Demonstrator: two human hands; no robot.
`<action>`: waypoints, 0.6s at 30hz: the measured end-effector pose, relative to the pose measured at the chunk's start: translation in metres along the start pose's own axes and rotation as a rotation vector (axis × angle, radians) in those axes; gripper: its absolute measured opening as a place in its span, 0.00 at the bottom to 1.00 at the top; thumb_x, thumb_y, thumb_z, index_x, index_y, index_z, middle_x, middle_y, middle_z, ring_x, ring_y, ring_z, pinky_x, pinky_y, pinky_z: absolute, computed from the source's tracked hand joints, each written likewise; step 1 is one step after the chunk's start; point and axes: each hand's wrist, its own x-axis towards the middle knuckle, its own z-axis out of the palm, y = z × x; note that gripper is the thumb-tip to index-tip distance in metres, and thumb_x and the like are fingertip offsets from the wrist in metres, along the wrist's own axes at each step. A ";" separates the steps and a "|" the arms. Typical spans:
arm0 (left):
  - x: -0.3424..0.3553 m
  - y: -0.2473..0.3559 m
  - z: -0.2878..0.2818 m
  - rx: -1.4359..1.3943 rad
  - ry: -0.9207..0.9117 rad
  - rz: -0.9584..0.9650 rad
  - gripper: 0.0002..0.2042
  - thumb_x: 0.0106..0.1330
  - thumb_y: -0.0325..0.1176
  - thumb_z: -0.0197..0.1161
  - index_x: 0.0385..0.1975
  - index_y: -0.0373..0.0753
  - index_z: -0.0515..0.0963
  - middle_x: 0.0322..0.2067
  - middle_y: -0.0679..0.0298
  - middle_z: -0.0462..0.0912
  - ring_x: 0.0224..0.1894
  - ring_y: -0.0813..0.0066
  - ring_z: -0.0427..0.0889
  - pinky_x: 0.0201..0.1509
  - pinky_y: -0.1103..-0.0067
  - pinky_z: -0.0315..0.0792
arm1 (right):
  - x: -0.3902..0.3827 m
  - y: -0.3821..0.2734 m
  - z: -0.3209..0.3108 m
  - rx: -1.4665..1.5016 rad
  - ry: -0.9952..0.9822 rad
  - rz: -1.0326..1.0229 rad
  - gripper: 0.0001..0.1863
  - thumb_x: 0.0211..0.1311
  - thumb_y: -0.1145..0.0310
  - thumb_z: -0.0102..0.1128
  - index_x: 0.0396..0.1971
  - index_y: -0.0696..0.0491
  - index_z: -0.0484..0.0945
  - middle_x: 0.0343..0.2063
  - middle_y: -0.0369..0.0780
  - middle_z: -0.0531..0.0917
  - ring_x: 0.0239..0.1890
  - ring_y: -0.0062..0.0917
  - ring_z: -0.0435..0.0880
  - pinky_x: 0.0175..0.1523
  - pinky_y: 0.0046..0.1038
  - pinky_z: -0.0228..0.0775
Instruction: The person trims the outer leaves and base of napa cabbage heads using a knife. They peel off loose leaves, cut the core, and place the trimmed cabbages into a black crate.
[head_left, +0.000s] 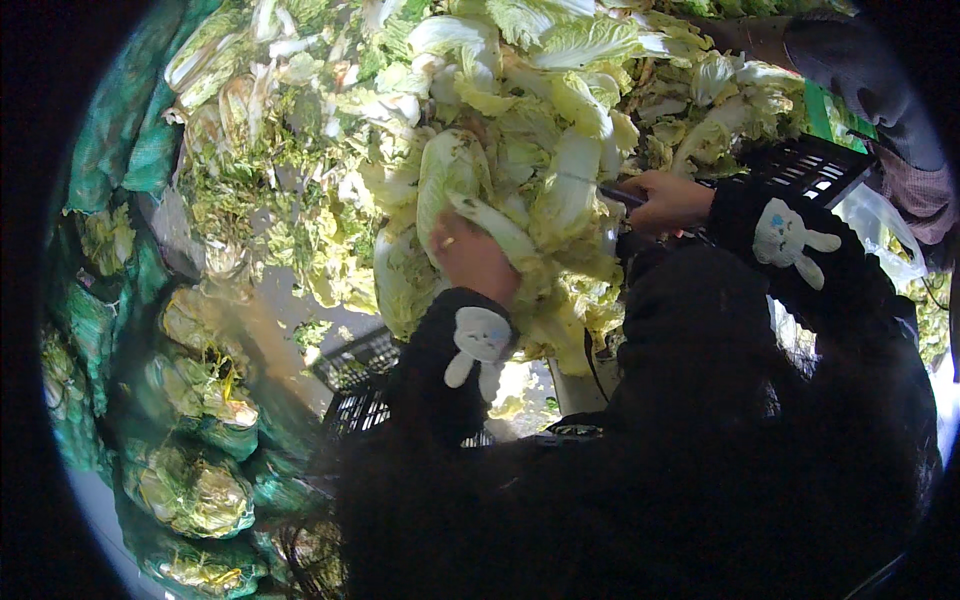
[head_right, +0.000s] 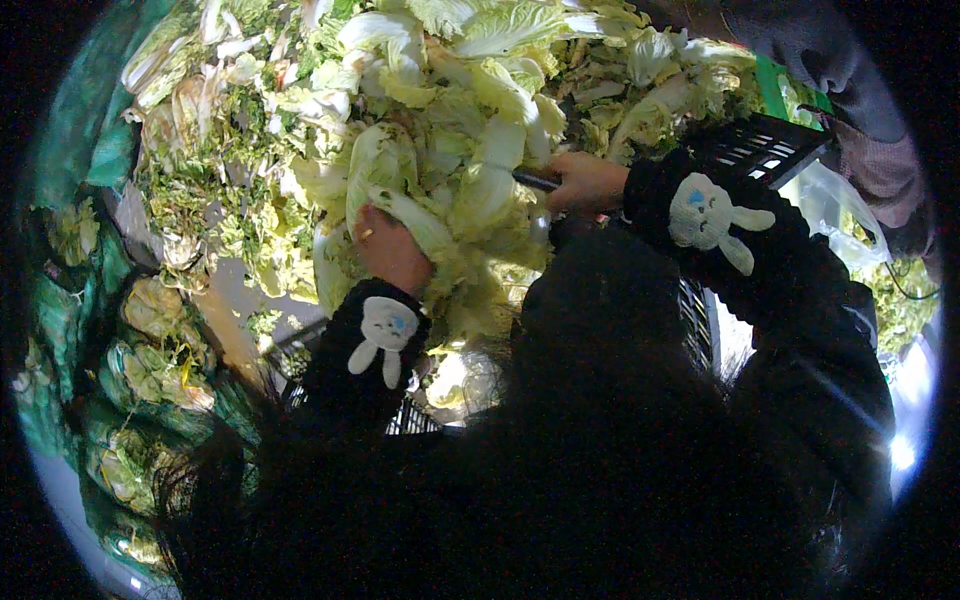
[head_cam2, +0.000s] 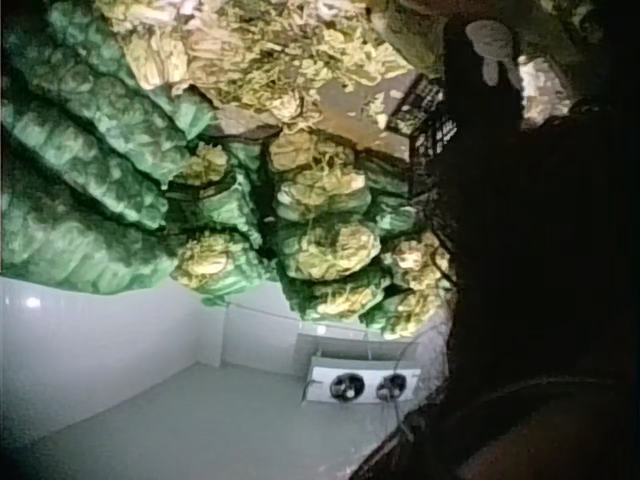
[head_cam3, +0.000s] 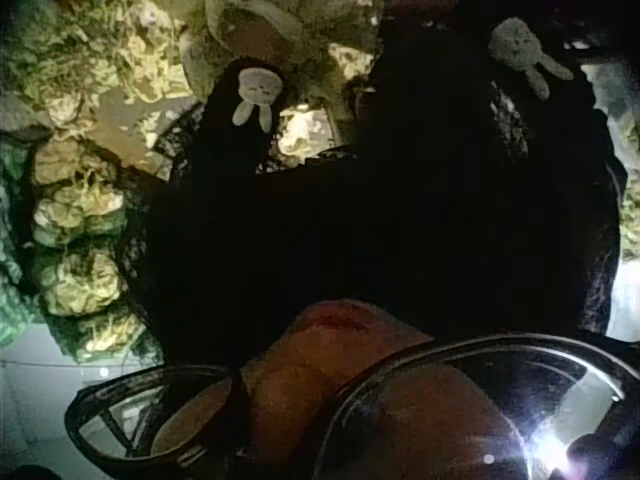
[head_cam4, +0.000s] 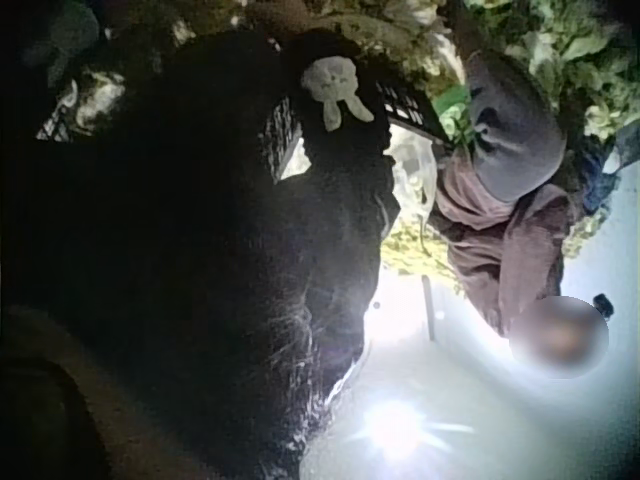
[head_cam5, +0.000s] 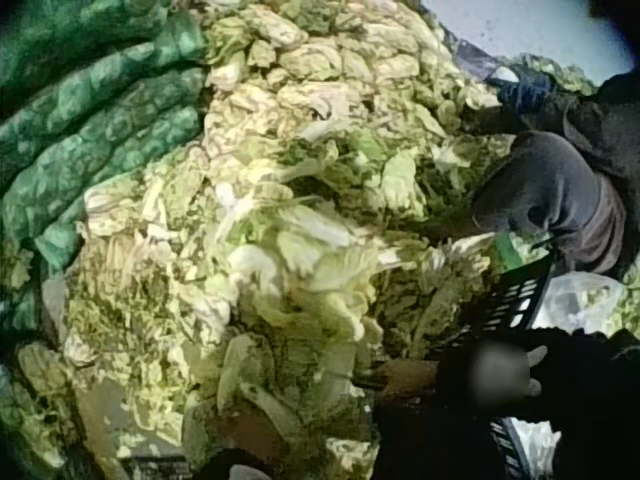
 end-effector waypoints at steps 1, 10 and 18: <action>0.000 0.011 0.003 0.002 0.019 0.084 0.33 0.45 0.39 0.61 0.54 0.38 0.61 0.55 0.51 0.58 0.58 0.52 0.53 0.54 0.59 0.55 | -0.001 0.000 0.000 0.044 0.035 -0.046 0.12 0.44 0.67 0.54 0.27 0.58 0.69 0.11 0.36 0.70 0.08 0.20 0.68 0.12 0.23 0.61; 0.047 -0.016 -0.013 -0.877 0.430 0.136 0.14 0.46 0.31 0.61 0.33 0.33 0.72 0.28 0.59 0.72 0.29 0.68 0.73 0.32 0.74 0.69 | 0.004 -0.004 -0.004 -0.004 0.183 -0.161 0.14 0.42 0.66 0.54 0.29 0.58 0.69 0.14 0.35 0.69 0.14 0.18 0.69 0.19 0.22 0.62; 0.038 -0.093 -0.111 -2.198 -0.343 0.193 0.26 0.60 0.48 0.49 0.56 0.43 0.58 0.59 0.55 0.55 0.61 0.59 0.53 0.61 0.61 0.50 | 0.011 0.000 -0.003 0.138 0.193 -0.125 0.17 0.43 0.65 0.55 0.31 0.61 0.69 0.13 0.37 0.71 0.13 0.21 0.70 0.19 0.26 0.64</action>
